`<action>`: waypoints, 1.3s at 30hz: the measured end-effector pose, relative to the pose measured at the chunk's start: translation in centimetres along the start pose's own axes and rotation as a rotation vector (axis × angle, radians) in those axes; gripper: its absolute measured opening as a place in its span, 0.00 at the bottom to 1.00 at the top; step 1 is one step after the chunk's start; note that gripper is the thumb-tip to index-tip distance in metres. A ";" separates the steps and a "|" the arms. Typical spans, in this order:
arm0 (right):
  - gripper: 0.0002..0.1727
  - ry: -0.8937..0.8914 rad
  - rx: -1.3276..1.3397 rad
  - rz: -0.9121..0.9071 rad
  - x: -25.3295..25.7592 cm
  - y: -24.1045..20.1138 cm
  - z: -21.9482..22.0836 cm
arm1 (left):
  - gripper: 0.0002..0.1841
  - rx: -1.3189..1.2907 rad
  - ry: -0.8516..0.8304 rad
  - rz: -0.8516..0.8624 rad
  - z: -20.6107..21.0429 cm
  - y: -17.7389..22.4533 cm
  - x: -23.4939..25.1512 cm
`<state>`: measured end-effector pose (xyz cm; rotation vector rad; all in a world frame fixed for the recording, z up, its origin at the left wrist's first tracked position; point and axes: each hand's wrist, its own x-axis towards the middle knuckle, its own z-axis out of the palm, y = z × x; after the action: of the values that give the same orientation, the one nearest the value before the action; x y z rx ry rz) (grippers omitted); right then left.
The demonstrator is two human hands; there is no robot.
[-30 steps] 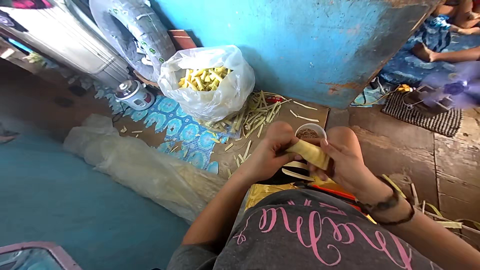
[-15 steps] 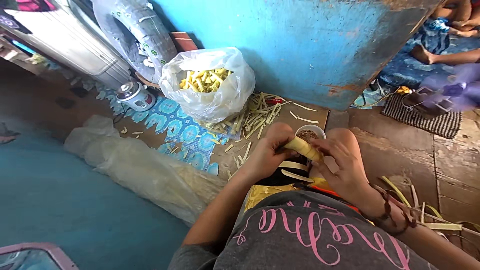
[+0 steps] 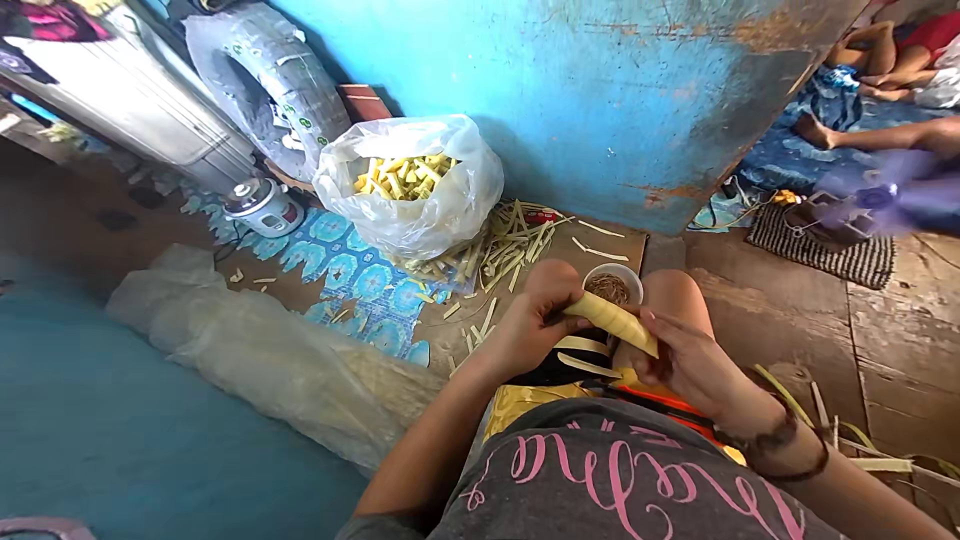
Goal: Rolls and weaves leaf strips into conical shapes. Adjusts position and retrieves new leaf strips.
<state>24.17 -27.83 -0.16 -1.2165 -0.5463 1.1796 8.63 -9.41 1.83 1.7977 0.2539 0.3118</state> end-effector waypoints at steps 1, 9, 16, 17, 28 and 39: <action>0.20 -0.004 -0.198 -0.175 0.0 0.5 -0.2 | 0.07 -0.014 0.016 -0.013 -0.1 0.0 0.1; 0.22 0.041 -0.064 -0.037 -0.4 0.1 0.0 | 0.08 0.015 -0.013 -0.015 -0.5 0.4 -0.2; 0.22 0.041 -0.017 -0.020 -0.7 0.6 -0.1 | 0.08 -0.001 -0.010 0.016 -1.0 -0.3 -0.1; 0.23 0.047 0.030 0.020 -0.8 0.6 -0.1 | 0.07 -0.002 -0.016 0.021 -0.9 -0.5 -0.2; 0.21 0.106 -0.367 -0.311 -1.1 2.5 -1.2 | 0.06 -0.057 0.003 0.010 -0.8 -0.9 0.2; 0.27 0.132 -0.705 -0.597 -1.6 3.6 -2.4 | 0.09 -0.145 0.056 0.032 -0.1 -1.2 0.2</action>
<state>24.22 -30.65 -3.88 -1.5471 -1.1880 0.3893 8.76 -8.98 0.74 1.6532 0.2364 0.3932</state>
